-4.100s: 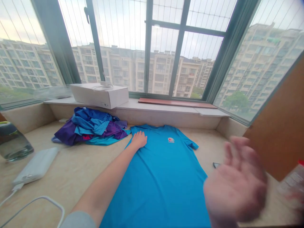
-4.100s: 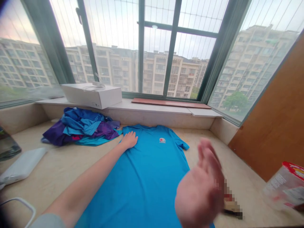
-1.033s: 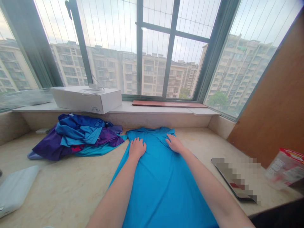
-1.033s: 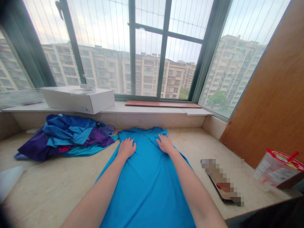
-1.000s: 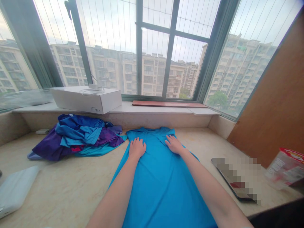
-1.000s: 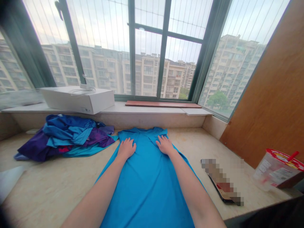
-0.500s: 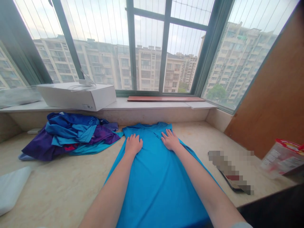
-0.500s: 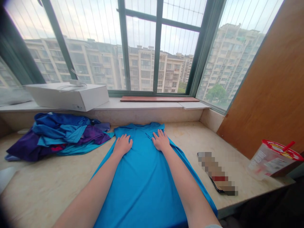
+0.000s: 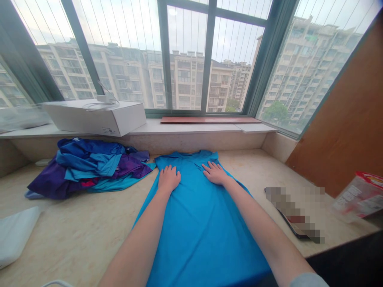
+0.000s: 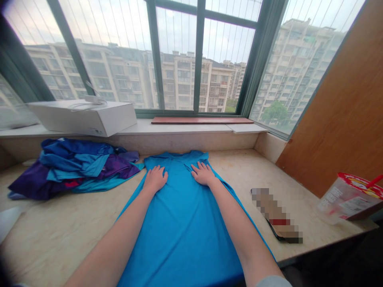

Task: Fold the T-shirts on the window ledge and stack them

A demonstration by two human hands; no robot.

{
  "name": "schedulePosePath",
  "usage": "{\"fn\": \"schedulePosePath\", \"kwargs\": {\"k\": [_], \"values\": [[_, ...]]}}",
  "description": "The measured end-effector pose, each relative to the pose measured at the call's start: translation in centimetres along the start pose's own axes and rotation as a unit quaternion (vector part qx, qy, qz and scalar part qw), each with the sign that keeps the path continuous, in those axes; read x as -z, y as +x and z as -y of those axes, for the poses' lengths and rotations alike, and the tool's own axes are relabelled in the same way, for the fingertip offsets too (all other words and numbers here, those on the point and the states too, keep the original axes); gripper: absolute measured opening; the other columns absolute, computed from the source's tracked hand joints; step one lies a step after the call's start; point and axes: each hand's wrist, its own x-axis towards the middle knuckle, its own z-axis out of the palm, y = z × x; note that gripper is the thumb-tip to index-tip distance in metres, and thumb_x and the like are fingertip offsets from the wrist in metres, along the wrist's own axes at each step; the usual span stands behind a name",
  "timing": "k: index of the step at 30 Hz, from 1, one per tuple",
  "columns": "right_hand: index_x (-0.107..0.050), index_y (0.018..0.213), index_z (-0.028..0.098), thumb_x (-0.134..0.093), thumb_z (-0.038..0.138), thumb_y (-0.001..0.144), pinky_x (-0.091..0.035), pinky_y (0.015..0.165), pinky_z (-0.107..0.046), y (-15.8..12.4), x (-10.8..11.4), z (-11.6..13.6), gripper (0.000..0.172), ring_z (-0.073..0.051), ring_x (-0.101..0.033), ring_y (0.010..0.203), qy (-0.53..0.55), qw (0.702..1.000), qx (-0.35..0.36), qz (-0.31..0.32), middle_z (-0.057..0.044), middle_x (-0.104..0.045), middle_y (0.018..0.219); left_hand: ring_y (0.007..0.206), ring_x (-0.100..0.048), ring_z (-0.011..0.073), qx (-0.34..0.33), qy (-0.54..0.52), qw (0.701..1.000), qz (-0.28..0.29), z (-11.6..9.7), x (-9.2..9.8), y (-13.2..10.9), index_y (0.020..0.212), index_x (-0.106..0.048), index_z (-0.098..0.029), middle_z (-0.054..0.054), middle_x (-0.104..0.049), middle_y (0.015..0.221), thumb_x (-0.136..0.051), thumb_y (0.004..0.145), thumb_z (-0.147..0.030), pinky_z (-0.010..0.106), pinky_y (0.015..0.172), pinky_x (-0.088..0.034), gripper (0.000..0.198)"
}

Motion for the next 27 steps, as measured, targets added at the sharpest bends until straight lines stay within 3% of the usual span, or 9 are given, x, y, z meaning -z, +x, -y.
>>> {"fn": "schedulePosePath", "kwargs": {"k": [5, 9, 14, 18, 21, 24, 27], "values": [[-0.056, 0.144, 0.024, -0.01, 0.048, 0.105, -0.028, 0.117, -0.045, 2.1, 1.7, -0.9, 0.065, -0.028, -0.038, 0.146, 0.003, 0.998, -0.055, -0.038, -0.012, -0.048, 0.155, 0.145, -0.038, 0.0344, 0.0, -0.001, 1.0, -0.002, 0.1, -0.1, 0.1, 0.143, -0.054, -0.009, 0.02, -0.047, 0.153, -0.036, 0.099, -0.037, 0.05, 0.119, -0.026, 0.055], [-0.04, 0.154, 0.012, -0.016, 0.051, 0.104, -0.022, 0.119, -0.052, 3.6, 1.2, -1.6, 0.068, -0.033, -0.03, 0.15, -0.001, 0.993, -0.113, -0.045, -0.021, -0.033, 0.161, 0.145, -0.038, 0.0328, 0.003, 0.003, 1.0, -0.004, 0.3, -0.5, 0.2, 0.143, -0.054, -0.012, 0.018, -0.047, 0.154, -0.035, 0.099, -0.037, 0.049, 0.119, -0.026, 0.054], [-0.028, 0.16, 0.018, -0.02, 0.059, 0.102, -0.003, 0.12, -0.062, 4.5, 0.8, -1.7, 0.072, -0.034, -0.011, 0.155, -0.001, 0.99, -0.139, -0.032, -0.017, -0.012, 0.169, 0.147, -0.036, 0.0318, 0.007, 0.006, 1.0, 0.004, 0.4, -0.7, 0.1, 0.146, -0.052, -0.013, 0.017, -0.044, 0.157, -0.034, 0.101, -0.04, 0.048, 0.121, -0.025, 0.055], [-0.022, 0.161, 0.014, -0.017, 0.055, 0.103, 0.015, 0.118, -0.059, 4.4, 1.4, -0.1, 0.071, -0.032, 0.007, 0.156, -0.007, 0.99, -0.137, -0.044, -0.015, 0.001, 0.17, 0.149, -0.033, 0.0345, 0.013, 0.002, 1.0, 0.011, 0.3, -0.7, 0.2, 0.151, -0.046, -0.01, 0.02, -0.039, 0.159, -0.034, 0.101, -0.041, 0.051, 0.121, -0.023, 0.06], [-0.019, 0.162, 0.021, -0.016, 0.059, 0.103, 0.009, 0.121, -0.058, 3.6, 0.8, 1.8, 0.071, -0.029, 0.002, 0.156, 0.01, 0.994, -0.103, -0.019, -0.01, -0.004, 0.171, 0.15, -0.03, 0.0367, 0.012, -0.007, 1.0, 0.016, 0.3, -0.8, 0.5, 0.154, -0.04, -0.013, 0.02, -0.036, 0.16, -0.034, 0.101, -0.043, 0.055, 0.121, -0.021, 0.061], [-0.019, 0.162, 0.02, -0.015, 0.057, 0.104, 0.001, 0.121, -0.062, 2.6, 0.3, 3.1, 0.069, -0.031, -0.006, 0.156, 0.037, 0.995, -0.089, 0.009, -0.012, -0.01, 0.17, 0.15, -0.028, 0.0378, 0.008, -0.024, 0.999, 0.021, 0.4, -0.9, 0.9, 0.154, -0.043, -0.016, 0.019, -0.034, 0.162, -0.035, 0.101, -0.045, 0.057, 0.122, -0.019, 0.06], [-0.021, 0.161, 0.018, -0.014, 0.053, 0.106, -0.003, 0.122, -0.059, 1.2, 1.4, 4.1, 0.066, -0.029, -0.007, 0.156, 0.063, 0.996, -0.059, 0.016, -0.013, -0.012, 0.169, 0.149, -0.03, 0.0398, 0.007, -0.047, 0.999, 0.015, 0.5, -0.8, 1.2, 0.151, -0.048, -0.016, 0.02, -0.036, 0.16, -0.037, 0.101, -0.045, 0.061, 0.12, -0.02, 0.058]]}}
